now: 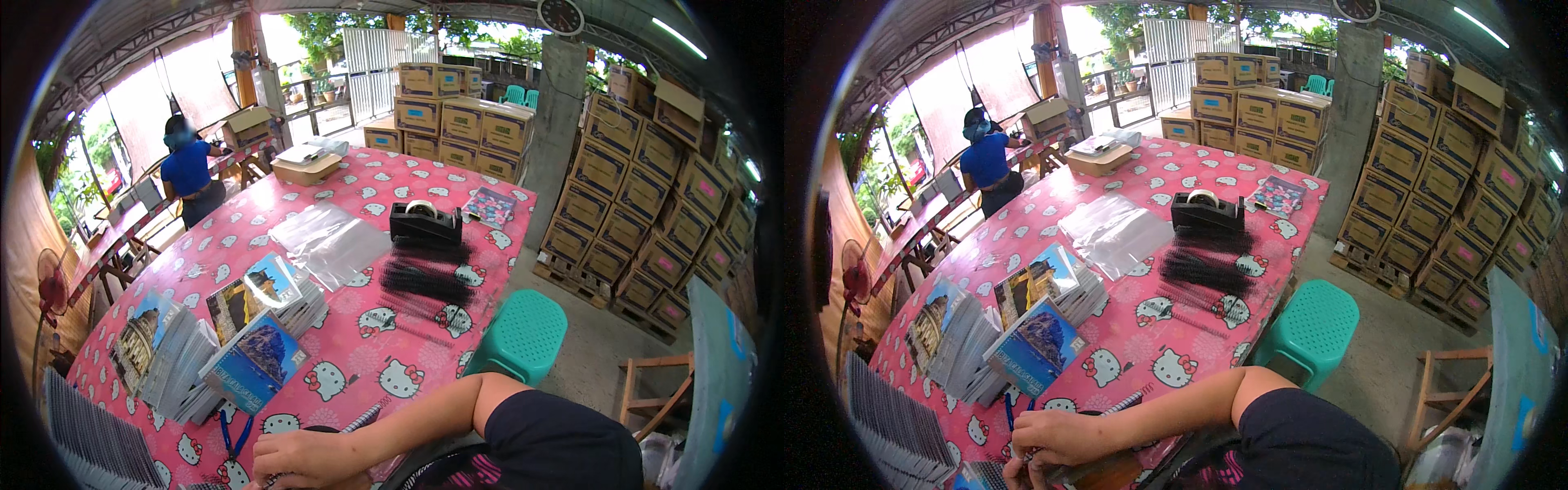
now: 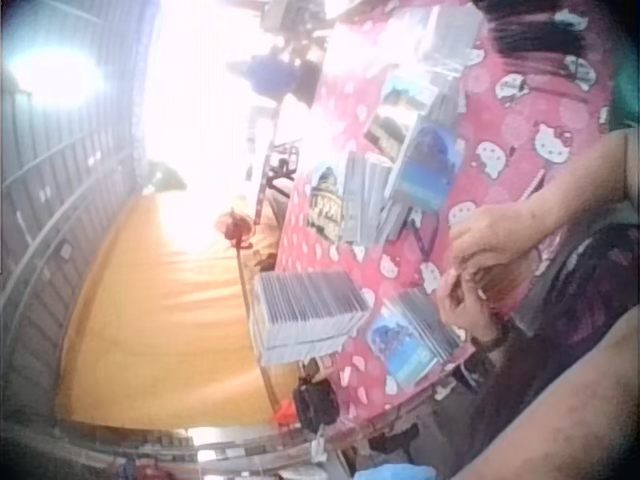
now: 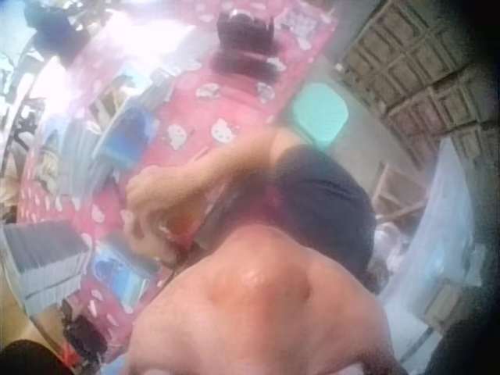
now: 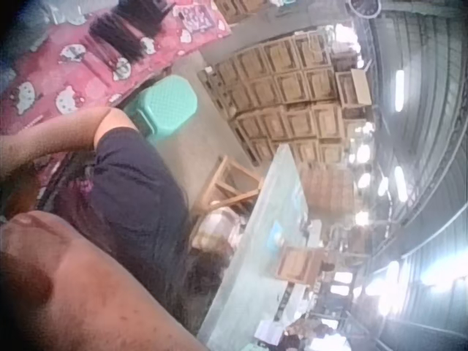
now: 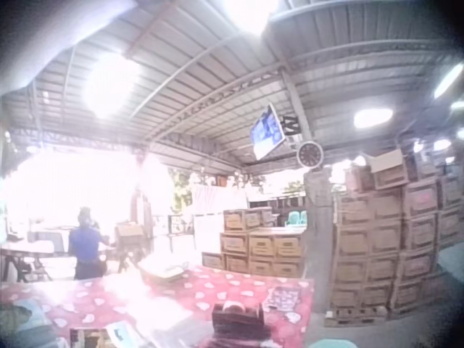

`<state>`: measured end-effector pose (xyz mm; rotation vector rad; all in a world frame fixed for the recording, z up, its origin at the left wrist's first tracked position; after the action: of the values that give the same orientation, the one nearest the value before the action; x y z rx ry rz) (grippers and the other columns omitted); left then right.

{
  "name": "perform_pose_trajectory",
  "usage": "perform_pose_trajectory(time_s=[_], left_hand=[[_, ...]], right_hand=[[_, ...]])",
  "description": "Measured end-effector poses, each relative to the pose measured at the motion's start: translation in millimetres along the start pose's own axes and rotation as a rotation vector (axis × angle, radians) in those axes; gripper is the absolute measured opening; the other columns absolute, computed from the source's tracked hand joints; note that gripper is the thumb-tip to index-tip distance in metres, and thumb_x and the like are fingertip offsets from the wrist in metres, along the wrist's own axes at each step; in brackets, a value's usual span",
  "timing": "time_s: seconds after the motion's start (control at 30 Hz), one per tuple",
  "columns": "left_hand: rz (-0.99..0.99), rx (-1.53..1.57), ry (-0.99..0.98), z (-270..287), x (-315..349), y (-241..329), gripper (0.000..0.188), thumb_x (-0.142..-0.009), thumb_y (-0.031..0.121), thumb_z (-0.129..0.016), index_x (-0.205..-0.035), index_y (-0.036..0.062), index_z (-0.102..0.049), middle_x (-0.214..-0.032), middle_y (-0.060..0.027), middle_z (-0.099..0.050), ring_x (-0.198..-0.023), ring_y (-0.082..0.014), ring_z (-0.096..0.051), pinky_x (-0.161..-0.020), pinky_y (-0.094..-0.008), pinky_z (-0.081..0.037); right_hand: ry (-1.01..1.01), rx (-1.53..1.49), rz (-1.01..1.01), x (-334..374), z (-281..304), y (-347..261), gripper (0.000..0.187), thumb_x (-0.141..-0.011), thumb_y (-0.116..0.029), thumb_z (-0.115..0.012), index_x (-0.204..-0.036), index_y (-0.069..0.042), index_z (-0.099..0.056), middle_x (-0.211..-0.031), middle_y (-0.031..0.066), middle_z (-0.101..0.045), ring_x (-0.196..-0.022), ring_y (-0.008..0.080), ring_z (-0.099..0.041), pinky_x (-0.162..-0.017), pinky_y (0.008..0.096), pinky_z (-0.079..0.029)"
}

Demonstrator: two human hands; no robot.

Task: The person manually threads a wire spiral through pre-punched notebook pages and covers, using a handheld tool to help secure the binding before setting the notebook aside.

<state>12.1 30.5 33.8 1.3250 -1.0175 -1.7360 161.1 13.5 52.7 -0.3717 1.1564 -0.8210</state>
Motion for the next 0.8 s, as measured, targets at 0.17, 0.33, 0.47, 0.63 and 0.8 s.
perform_pose_trajectory(time_s=[0.17,0.33,0.47,0.63,0.8], left_hand=[[-0.046,-0.126,-0.083,10.0,-3.7,-9.5,0.027,-0.086,0.019,-0.064,-0.097,-0.0047,-0.066,-0.105,-0.0143,-0.066,-0.098,-0.0246,-0.061,-0.088,-0.0369,-0.046],[-0.011,-0.011,-0.010,5.0,0.0,-5.9,0.023,-0.087,0.016,-0.063,-0.096,-0.0045,-0.066,-0.102,-0.0158,-0.066,-0.096,-0.0259,-0.061,-0.088,-0.0387,-0.046],[-0.235,0.024,-0.020,11.4,0.0,-15.4,0.020,-0.087,0.012,-0.063,-0.094,-0.0052,-0.066,-0.099,-0.0147,-0.066,-0.095,-0.0257,-0.062,-0.088,-0.0383,-0.047],[0.063,0.042,0.065,-1.3,8.0,-29.5,0.016,-0.087,0.012,-0.061,-0.094,-0.0018,-0.065,-0.091,-0.0128,-0.066,-0.088,-0.0246,-0.061,-0.083,-0.0394,-0.048],[-0.192,0.387,0.046,33.5,-2.3,-83.9,0.036,-0.077,0.001,-0.070,-0.109,0.0027,-0.054,-0.104,-0.0075,-0.057,-0.098,-0.0185,-0.056,-0.086,-0.0316,-0.047]], right_hand=[[0.002,-0.106,0.034,-6.6,-5.6,-1.0,0.028,-0.069,-0.003,-0.068,-0.093,-0.003,-0.054,-0.089,0.0113,-0.051,-0.090,0.0299,-0.052,-0.077,0.0378,-0.044],[-0.066,-0.130,-0.025,-11.1,-11.7,10.6,0.026,-0.070,-0.004,-0.067,-0.093,-0.003,-0.055,-0.089,0.0113,-0.051,-0.091,0.0289,-0.053,-0.077,0.0369,-0.044],[-0.104,-0.031,-0.062,-10.1,-16.8,8.2,0.021,-0.074,-0.008,-0.064,-0.093,-0.003,-0.056,-0.089,0.0115,-0.053,-0.091,0.0302,-0.054,-0.077,0.0381,-0.045],[-0.013,0.092,-0.005,4.9,-23.5,21.6,0.023,-0.076,-0.013,-0.063,-0.095,-0.003,-0.057,-0.091,0.0122,-0.058,-0.091,0.0320,-0.056,-0.078,0.0399,-0.046],[-0.207,0.003,-0.212,-24.4,-25.4,-10.3,0.036,-0.077,-0.017,-0.068,-0.110,-0.006,-0.059,-0.109,0.0128,-0.060,-0.104,0.0288,-0.057,-0.089,0.0375,-0.046]])
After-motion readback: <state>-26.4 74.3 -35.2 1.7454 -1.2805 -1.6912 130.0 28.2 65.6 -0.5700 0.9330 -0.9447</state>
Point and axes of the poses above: each hand's wrist, its own x-axis away from the middle knuckle, its own z-axis out of the back of the hand, y = z × x, the point moved 3 cm from there along -x, towards the middle knuckle
